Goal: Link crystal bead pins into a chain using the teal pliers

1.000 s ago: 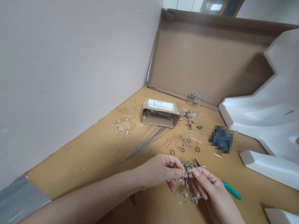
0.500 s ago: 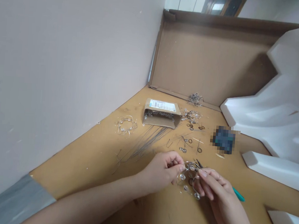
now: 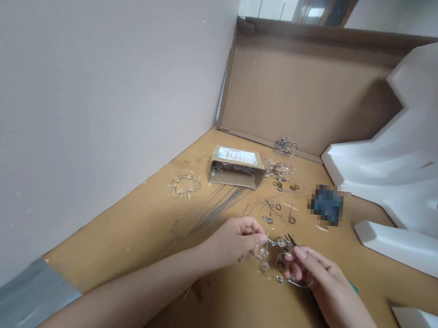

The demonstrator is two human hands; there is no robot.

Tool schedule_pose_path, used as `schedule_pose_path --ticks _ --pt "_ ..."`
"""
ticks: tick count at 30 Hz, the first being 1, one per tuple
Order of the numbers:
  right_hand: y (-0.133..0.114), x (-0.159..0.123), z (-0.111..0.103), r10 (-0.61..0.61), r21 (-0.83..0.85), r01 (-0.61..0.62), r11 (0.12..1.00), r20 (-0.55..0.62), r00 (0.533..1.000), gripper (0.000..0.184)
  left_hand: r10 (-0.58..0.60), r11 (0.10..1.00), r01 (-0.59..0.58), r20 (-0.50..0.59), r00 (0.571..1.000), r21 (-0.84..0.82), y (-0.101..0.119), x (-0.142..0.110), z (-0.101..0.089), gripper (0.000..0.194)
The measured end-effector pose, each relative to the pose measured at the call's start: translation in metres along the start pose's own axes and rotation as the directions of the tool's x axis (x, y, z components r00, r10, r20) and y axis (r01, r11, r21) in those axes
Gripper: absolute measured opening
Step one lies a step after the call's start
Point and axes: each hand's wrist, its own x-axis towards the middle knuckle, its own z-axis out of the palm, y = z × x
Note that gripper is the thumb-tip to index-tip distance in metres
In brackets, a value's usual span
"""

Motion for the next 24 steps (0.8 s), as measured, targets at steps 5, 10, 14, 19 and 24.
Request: schedule_pose_path --ticks 5,10,14,19,24 --pt "-0.003 -0.001 -0.001 -0.003 -0.087 0.000 0.996 -0.034 0.999 0.030 -0.023 0.999 0.024 0.022 1.000 -0.045 0.000 0.002 -0.005 0.028" --pt "-0.003 -0.002 0.005 0.072 -0.140 -0.078 0.987 -0.050 0.996 0.035 0.036 0.999 -0.034 -0.055 0.998 0.037 0.000 0.000 -0.002 0.013" --pt "-0.003 -0.001 0.012 0.045 -0.309 -0.036 0.951 0.021 0.999 0.035 0.030 0.997 -0.030 -0.001 1.000 0.067 0.001 -0.001 0.000 0.009" --pt "-0.012 -0.003 0.004 0.033 -0.408 -0.013 0.913 0.041 0.999 0.039 0.039 0.997 -0.038 -0.014 0.999 0.061 0.002 -0.001 -0.001 0.010" --pt "0.001 -0.013 -0.046 -0.118 -0.659 -0.133 0.741 -0.322 0.939 0.050 0.067 0.998 -0.067 0.016 0.998 0.001 0.003 0.001 -0.004 0.014"
